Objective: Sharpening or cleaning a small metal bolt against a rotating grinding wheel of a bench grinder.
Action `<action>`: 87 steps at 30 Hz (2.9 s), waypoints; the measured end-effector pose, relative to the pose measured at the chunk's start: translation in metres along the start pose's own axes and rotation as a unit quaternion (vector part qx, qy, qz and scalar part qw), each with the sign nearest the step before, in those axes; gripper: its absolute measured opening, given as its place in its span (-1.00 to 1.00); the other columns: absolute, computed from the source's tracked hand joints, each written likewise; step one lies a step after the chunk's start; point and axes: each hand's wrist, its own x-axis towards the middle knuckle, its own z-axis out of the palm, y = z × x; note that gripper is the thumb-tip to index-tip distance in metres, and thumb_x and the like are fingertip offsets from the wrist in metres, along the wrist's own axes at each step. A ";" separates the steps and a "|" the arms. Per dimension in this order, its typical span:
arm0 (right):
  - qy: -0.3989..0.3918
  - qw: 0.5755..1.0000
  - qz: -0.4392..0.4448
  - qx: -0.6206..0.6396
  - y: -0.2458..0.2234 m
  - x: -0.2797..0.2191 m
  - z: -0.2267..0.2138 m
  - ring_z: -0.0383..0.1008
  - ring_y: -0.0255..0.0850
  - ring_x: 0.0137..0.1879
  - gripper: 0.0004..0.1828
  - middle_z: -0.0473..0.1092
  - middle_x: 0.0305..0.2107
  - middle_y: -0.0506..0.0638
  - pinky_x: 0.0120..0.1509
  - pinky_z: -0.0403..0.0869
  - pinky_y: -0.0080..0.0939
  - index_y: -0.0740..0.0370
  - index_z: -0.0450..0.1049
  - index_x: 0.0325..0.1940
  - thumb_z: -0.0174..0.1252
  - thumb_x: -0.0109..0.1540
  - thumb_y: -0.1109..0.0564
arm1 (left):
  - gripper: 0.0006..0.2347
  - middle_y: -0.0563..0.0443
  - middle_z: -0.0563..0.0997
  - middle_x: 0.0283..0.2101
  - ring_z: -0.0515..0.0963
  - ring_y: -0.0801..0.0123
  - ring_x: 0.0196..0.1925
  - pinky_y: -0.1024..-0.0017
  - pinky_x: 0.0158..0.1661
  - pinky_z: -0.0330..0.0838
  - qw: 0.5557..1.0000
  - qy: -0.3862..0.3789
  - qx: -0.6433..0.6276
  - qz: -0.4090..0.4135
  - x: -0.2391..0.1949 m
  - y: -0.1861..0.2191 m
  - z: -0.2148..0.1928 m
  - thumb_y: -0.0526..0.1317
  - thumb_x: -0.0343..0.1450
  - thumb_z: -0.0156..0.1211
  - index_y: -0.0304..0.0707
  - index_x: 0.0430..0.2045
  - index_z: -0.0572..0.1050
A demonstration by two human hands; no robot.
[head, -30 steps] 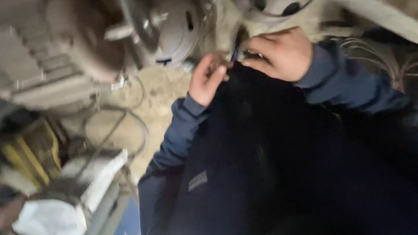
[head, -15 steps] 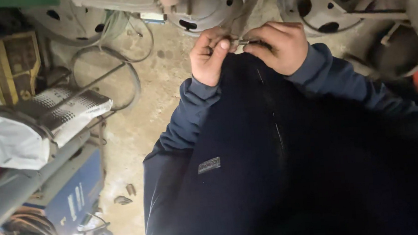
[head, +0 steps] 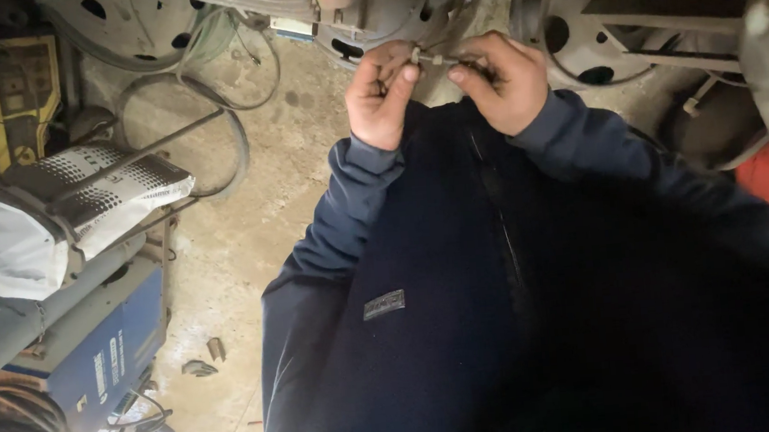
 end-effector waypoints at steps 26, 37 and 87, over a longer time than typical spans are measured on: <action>0.068 0.988 0.070 0.120 0.029 0.031 0.020 0.52 -0.33 -0.24 -0.73 0.52 -0.35 0.01 -0.12 0.48 -0.33 0.37 0.47 -0.06 0.21 0.51 0.06 | -0.85 0.00 0.66 -0.25 0.63 0.47 -0.23 0.52 -0.18 0.54 0.999 -0.003 0.017 -0.040 0.068 -0.001 -0.008 -0.36 0.53 0.28 -0.44 -0.07 0.55; 0.057 0.940 0.172 0.289 0.043 0.032 0.031 0.34 -0.41 -0.41 -0.62 0.42 -0.46 -0.07 -0.31 0.32 -0.37 0.26 0.37 -0.23 0.09 0.51 -0.08 | -0.77 0.00 0.64 -0.43 0.58 0.49 -0.47 0.53 -0.43 0.50 0.992 0.030 0.030 -0.122 0.080 -0.001 -0.006 -0.12 0.46 0.34 -0.33 -0.42 0.51; 0.062 0.965 0.152 0.203 0.035 0.028 0.029 0.36 -0.40 -0.41 -0.58 0.39 -0.50 -0.08 -0.30 0.33 -0.35 0.28 0.36 -0.28 0.04 0.53 -0.06 | -0.83 -0.05 0.69 -0.28 0.67 0.42 -0.31 0.50 -0.28 0.57 0.990 -0.001 0.055 -0.132 0.065 0.016 -0.009 -0.23 0.50 0.29 -0.38 -0.20 0.50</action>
